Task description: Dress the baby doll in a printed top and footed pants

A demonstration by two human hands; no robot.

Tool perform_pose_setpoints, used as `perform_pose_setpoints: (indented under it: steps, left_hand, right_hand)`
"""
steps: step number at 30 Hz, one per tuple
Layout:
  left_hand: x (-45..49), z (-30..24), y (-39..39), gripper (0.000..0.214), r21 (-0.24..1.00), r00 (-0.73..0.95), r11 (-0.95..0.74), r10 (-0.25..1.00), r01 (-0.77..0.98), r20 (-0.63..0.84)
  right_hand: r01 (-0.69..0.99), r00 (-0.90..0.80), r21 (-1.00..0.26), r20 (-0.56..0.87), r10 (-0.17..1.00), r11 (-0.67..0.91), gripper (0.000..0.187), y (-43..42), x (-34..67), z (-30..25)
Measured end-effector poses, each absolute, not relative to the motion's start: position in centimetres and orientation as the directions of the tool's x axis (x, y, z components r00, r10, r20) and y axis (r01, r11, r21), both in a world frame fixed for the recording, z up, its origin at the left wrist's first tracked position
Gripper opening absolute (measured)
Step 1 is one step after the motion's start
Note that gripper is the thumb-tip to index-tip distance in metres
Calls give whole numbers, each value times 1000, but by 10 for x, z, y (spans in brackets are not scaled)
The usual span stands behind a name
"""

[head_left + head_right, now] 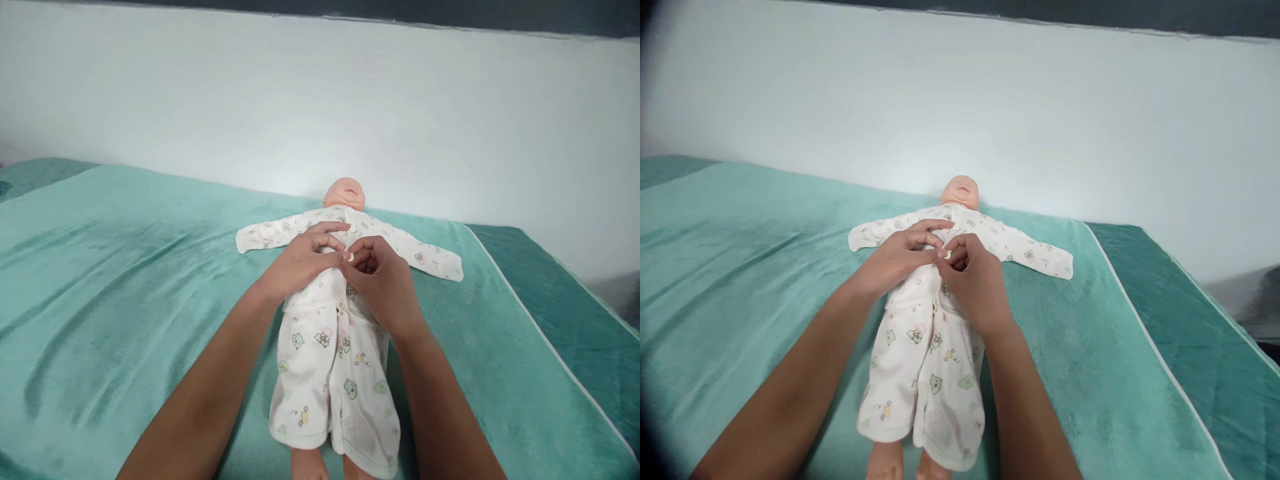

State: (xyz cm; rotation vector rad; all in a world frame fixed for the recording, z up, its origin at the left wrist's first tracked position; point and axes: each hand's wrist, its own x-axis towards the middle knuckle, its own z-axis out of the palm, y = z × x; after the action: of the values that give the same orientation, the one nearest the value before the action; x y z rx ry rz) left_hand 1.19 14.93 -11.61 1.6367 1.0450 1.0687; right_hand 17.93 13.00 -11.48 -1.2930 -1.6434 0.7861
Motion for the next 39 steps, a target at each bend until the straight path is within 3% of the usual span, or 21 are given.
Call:
perform_pose_setpoints:
  steps: [4, 10, 13, 15, 17, 20, 23, 27, 31, 35, 39]
  left_hand:
    - [2, -109, 147, 13, 946, 358, -237, 922, 220, 148]
    - [-7, -107, 149, 16, 902, 431, -332, 881, 275, 193]
    - [-7, -110, 150, 12, 920, 356, -319, 907, 228, 226]
    - [-6, -114, 152, 11, 944, 215, -288, 944, 161, 251]
    - [-8, -119, 156, 11, 957, 63, -267, 963, 115, 261]
    - [-13, -132, 166, 12, 951, -111, -253, 955, 179, 275]
    - [-19, -147, 179, 15, 904, -211, -217, 927, 369, 309]
    - [-23, -164, 190, 38, 686, -132, -202, 907, 699, 401]
    - [-22, -171, 193, 56, 516, -110, -126, 909, 847, 402]
    - [-22, -172, 195, 58, 436, -125, -59, 916, 898, 382]
    - [-24, -176, 196, 60, 384, -130, -33, 911, 923, 390]
  right_hand:
    - [355, -178, -907, 174, 969, 228, 18, 132, 188, -114]
    - [65, -204, -989, 118, 972, 133, 25, 137, 198, -117]
    - [27, -182, -990, 133, 974, 140, 22, 137, 199, -117]
    - [130, -222, -968, 181, 958, 213, 17, 133, 198, -113]
    - [360, -305, -865, 245, 920, 350, 9, 126, 197, -108]
    - [643, -469, -553, 263, 843, 530, 12, 112, 194, -102]
    - [707, -572, -346, 234, 787, 617, 28, 103, 190, -104]
    - [753, -574, -207, 256, 778, 624, 24, 103, 184, -111]
    - [713, -591, -280, 255, 765, 643, 16, 105, 184, -106]
    - [616, -632, -400, 263, 729, 679, 17, 101, 187, -96]
    - [603, -677, -399, 203, 708, 691, 20, 102, 190, -96]
